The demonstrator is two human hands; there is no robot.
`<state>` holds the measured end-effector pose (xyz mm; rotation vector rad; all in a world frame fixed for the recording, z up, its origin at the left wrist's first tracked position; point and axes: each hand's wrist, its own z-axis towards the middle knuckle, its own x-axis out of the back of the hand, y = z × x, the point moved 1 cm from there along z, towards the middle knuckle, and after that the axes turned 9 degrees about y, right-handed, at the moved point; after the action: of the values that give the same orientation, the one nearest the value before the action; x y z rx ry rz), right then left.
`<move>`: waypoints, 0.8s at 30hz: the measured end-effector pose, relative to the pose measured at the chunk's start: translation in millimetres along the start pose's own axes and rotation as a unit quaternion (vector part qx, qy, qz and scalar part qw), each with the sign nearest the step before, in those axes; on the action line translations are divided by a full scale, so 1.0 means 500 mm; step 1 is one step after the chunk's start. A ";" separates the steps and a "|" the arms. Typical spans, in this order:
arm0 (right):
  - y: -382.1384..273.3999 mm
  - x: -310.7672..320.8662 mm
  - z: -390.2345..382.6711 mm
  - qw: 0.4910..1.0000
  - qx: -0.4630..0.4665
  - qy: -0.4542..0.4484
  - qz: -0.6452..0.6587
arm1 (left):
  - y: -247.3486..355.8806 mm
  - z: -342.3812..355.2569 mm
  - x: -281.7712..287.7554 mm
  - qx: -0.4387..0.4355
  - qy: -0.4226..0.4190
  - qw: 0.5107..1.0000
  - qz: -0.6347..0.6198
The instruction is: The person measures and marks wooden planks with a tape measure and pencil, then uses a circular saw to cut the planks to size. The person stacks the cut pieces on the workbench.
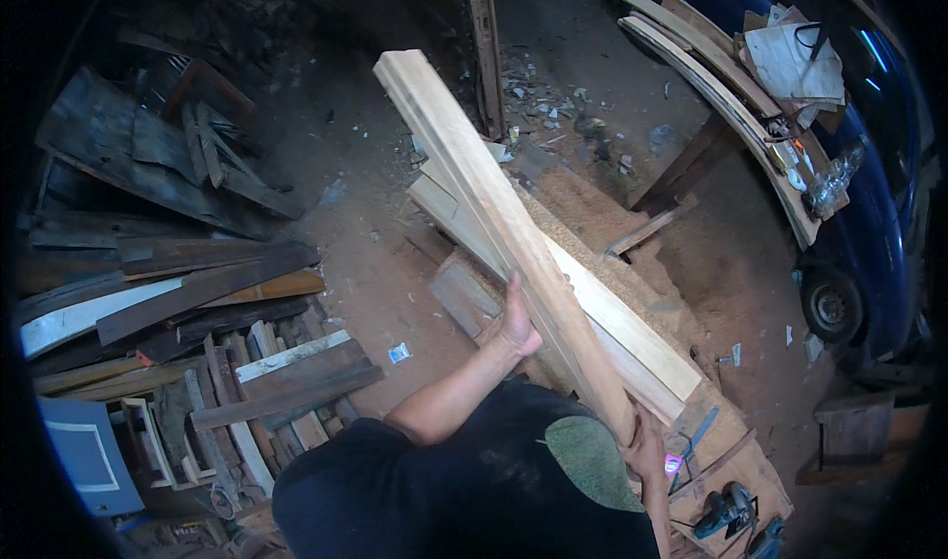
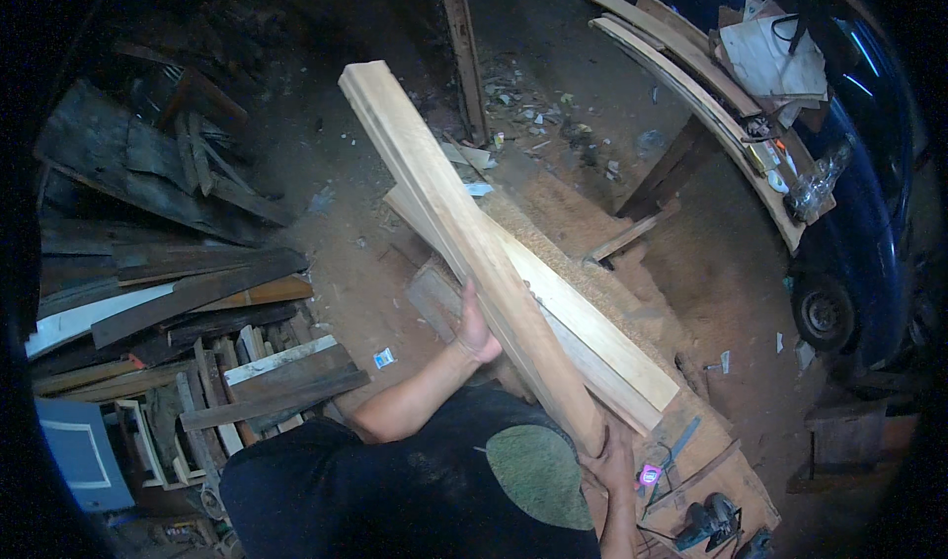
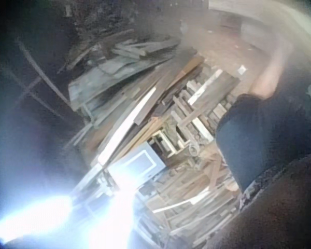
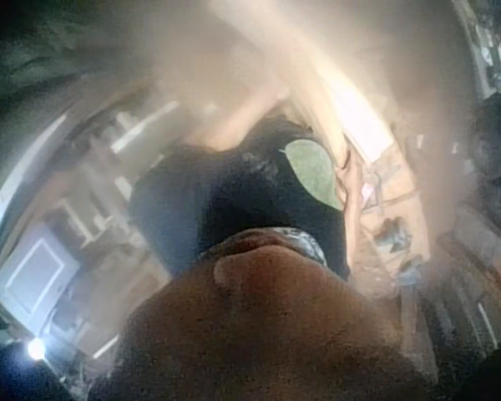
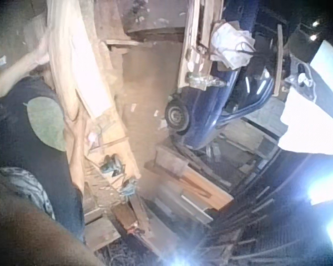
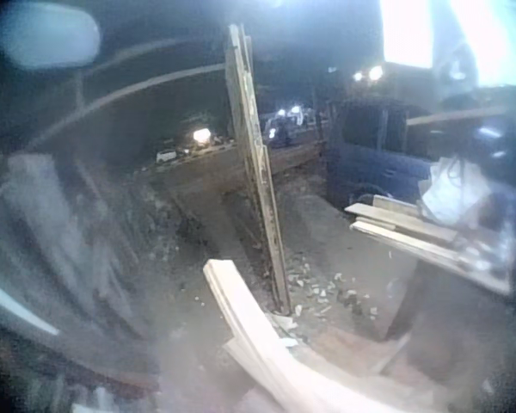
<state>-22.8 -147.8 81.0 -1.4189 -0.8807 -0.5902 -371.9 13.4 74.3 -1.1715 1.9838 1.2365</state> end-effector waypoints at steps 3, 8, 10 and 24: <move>0.035 -0.027 -0.033 0.985 -0.112 -0.082 0.105 | -0.054 -0.016 0.013 0.036 -0.006 0.998 0.054; 0.086 -0.069 -0.109 0.956 -0.182 -0.079 0.217 | -0.074 -0.018 -0.012 0.076 -0.031 0.990 0.116; 0.095 -0.068 -0.120 0.943 -0.207 -0.093 0.243 | -0.067 -0.011 -0.027 0.073 -0.057 0.989 0.112; 0.142 -0.053 -0.102 0.902 -0.259 -0.167 0.303 | -0.078 0.011 -0.017 0.080 -0.082 0.992 0.062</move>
<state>28.0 -195.1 21.3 -2.2100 -0.4954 -0.0914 -333.9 13.7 61.4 -0.8534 2.0146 1.1688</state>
